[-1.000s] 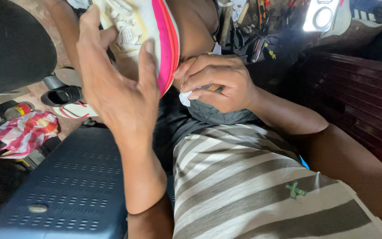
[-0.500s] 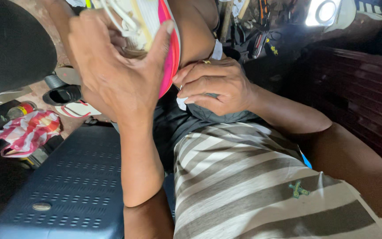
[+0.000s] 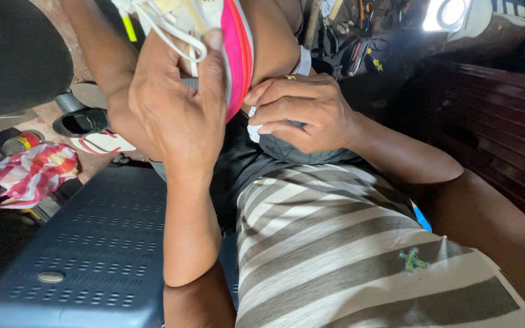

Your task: The person cleans a white and pink sneaker using a white cloth and a small bottle of liquid. They wipe the shoe's upper and sole, occasionally dip the cloth into the bottle, and use scissors to trim a small piece of material from the shoe.

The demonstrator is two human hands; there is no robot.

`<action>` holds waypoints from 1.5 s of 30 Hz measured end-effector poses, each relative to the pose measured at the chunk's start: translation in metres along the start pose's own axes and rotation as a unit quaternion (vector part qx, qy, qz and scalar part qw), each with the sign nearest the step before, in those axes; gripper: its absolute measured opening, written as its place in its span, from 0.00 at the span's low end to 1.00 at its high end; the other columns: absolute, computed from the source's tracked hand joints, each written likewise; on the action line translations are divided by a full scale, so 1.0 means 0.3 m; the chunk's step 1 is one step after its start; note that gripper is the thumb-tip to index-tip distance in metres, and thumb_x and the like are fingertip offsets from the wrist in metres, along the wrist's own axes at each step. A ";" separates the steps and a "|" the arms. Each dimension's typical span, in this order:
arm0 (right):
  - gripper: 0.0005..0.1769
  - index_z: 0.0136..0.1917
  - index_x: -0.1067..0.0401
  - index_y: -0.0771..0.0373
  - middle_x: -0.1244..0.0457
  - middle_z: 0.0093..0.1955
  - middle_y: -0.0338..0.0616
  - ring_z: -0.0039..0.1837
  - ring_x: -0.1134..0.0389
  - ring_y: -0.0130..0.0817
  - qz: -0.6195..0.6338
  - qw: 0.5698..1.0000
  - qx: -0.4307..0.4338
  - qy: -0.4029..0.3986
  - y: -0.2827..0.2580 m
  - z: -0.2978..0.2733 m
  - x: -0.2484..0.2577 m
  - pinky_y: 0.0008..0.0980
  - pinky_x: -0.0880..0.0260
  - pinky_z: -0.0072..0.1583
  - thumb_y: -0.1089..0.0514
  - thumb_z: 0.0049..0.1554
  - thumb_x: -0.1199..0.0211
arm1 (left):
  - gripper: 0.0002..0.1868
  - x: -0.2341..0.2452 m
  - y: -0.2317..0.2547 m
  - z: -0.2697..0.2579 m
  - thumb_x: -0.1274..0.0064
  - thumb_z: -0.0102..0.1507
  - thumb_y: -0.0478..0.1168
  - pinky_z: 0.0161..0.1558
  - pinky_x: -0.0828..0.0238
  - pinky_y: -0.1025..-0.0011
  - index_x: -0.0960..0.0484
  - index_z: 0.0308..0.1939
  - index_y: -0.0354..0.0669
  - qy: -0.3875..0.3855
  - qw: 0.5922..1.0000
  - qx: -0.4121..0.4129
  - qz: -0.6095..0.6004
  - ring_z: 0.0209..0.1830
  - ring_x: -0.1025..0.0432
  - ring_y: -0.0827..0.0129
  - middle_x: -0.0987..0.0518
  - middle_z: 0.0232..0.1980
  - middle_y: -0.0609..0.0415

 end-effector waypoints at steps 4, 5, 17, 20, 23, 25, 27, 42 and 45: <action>0.10 0.52 0.23 0.65 0.31 0.54 0.46 0.62 0.26 0.41 0.007 1.000 -0.004 0.008 -0.023 0.006 0.026 0.36 0.22 0.61 0.67 0.58 0.25 | 0.08 0.050 0.048 -0.019 0.42 0.73 0.34 0.48 0.31 0.66 0.21 0.54 0.34 0.027 0.999 -0.009 0.026 0.44 0.26 0.54 0.23 0.46 0.46; 0.10 0.52 0.23 0.65 0.31 0.54 0.46 0.62 0.26 0.41 0.006 1.000 -0.006 0.011 -0.039 0.004 0.038 0.36 0.22 0.61 0.67 0.58 0.26 | 0.06 0.057 0.058 -0.023 0.45 0.75 0.33 0.50 0.31 0.66 0.22 0.54 0.34 0.030 0.999 -0.008 0.008 0.45 0.26 0.55 0.23 0.46 0.47; 0.08 0.47 0.20 0.62 0.29 0.50 0.46 0.54 0.25 0.35 -0.123 0.987 0.101 -0.007 -0.168 0.012 0.078 0.30 0.25 0.46 0.64 0.55 0.24 | 0.10 -0.048 0.067 -0.039 0.49 0.77 0.29 0.33 0.25 0.80 0.37 0.51 0.37 0.142 0.888 0.162 -0.405 0.27 0.30 0.81 0.29 0.36 0.55; 0.07 0.49 0.21 0.64 0.30 0.50 0.45 0.57 0.25 0.37 -0.140 0.984 0.111 0.019 -0.127 -0.006 0.070 0.31 0.24 0.50 0.65 0.58 0.24 | 0.12 -0.038 0.066 -0.051 0.49 0.77 0.28 0.33 0.29 0.82 0.39 0.54 0.35 0.090 0.925 0.148 -0.339 0.28 0.31 0.80 0.30 0.37 0.55; 0.06 0.48 0.20 0.64 0.29 0.49 0.46 0.57 0.25 0.36 -0.180 0.974 0.133 0.040 -0.099 -0.011 0.069 0.34 0.26 0.50 0.66 0.57 0.27 | 0.13 -0.001 0.078 -0.050 0.50 0.75 0.28 0.34 0.27 0.84 0.38 0.57 0.35 0.070 0.944 0.149 -0.285 0.31 0.29 0.81 0.30 0.42 0.57; 0.06 0.48 0.20 0.63 0.29 0.50 0.46 0.57 0.26 0.35 -0.202 0.968 0.141 0.046 -0.096 -0.020 0.070 0.35 0.27 0.50 0.66 0.57 0.28 | 0.14 0.022 0.106 -0.064 0.50 0.75 0.28 0.37 0.25 0.83 0.37 0.61 0.36 0.066 0.940 0.173 -0.287 0.36 0.28 0.81 0.29 0.49 0.57; 0.05 0.50 0.20 0.63 0.29 0.51 0.43 0.60 0.26 0.36 -0.208 0.964 0.161 0.045 -0.075 -0.014 0.074 0.36 0.25 0.54 0.66 0.59 0.28 | 0.17 0.039 0.128 -0.081 0.50 0.76 0.28 0.41 0.22 0.80 0.35 0.66 0.36 0.074 0.928 0.200 -0.304 0.42 0.27 0.79 0.28 0.56 0.58; 0.10 0.53 0.24 0.65 0.32 0.55 0.44 0.64 0.27 0.41 -0.141 0.980 0.139 0.028 0.012 0.017 0.081 0.37 0.22 0.60 0.69 0.60 0.25 | 0.22 0.140 0.163 0.045 0.33 0.66 0.48 0.62 0.40 0.53 0.22 0.57 0.41 -0.118 0.939 -0.142 0.289 0.63 0.37 0.52 0.29 0.60 0.46; 0.10 0.52 0.25 0.65 0.31 0.53 0.45 0.63 0.26 0.42 -0.122 0.981 0.142 0.049 0.014 0.027 0.088 0.36 0.21 0.61 0.68 0.61 0.24 | 0.22 0.115 0.130 0.075 0.38 0.68 0.45 0.60 0.44 0.54 0.22 0.62 0.39 -0.162 0.928 -0.179 0.285 0.61 0.35 0.59 0.28 0.60 0.52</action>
Point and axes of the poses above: each hand's wrist, its own z-axis towards the middle knuckle, its own x-axis out of the back of the hand, y = z × x, the point moved 2 cm from there along z, towards the middle knuckle
